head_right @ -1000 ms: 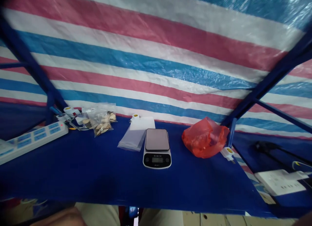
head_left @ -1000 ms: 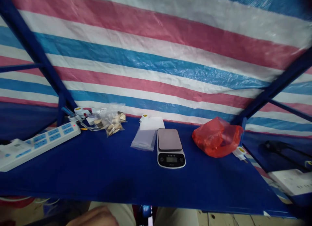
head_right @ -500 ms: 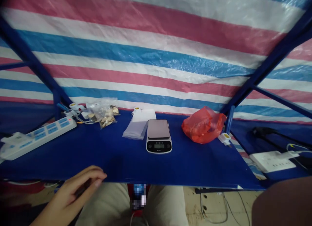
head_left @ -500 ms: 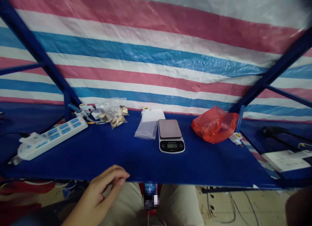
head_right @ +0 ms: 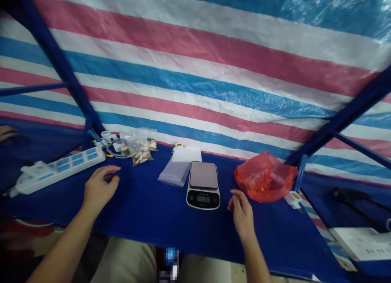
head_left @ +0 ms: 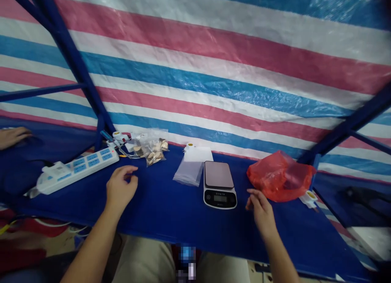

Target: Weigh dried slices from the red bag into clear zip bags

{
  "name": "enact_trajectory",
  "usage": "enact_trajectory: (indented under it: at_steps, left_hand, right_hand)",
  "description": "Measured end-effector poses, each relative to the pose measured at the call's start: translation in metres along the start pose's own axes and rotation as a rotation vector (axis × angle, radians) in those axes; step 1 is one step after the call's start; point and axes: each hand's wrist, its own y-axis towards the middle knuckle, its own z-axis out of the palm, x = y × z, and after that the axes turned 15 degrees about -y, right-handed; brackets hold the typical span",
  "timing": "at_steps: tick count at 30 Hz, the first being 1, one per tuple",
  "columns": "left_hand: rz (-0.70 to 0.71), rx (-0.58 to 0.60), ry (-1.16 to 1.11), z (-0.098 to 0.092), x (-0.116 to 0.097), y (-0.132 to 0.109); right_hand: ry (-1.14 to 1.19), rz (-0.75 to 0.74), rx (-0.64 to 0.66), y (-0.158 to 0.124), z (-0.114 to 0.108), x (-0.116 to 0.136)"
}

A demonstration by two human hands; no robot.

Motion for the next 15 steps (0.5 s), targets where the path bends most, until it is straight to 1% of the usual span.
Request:
enact_trajectory:
  at_steps: [2,4,6,8,10,12,14,15]
  left_hand:
    - [-0.027,0.001,0.026,0.018,-0.004,0.028]
    - [-0.136,-0.010,0.052,0.037,-0.009,0.057]
    - [-0.254,-0.015,0.024,0.054,-0.012,0.080]
    - [-0.306,-0.009,0.016,0.065,-0.012,0.098]
    - [-0.309,0.033,0.039,0.072,-0.011,0.111]
    - [-0.289,0.104,0.069,0.075,-0.008,0.121]
    - [-0.228,0.171,0.097,0.077,-0.009,0.130]
    - [-0.175,0.204,0.112,0.078,-0.011,0.134]
  right_hand:
    - [0.053,0.092,-0.110,-0.013,0.010,-0.021]
    - [0.071,0.121,-0.161,-0.021,0.014,-0.032]
    - [0.049,0.120,-0.145,-0.023,0.014,-0.033]
    - [0.007,0.116,-0.123,-0.022,0.012,-0.029]
    - [0.010,0.115,-0.119,-0.020,0.011,-0.026]
    - [0.045,0.118,-0.122,-0.018,0.011,-0.024]
    - [0.076,0.122,-0.127,-0.017,0.012,-0.023]
    - [0.082,0.124,-0.125,-0.017,0.012,-0.023]
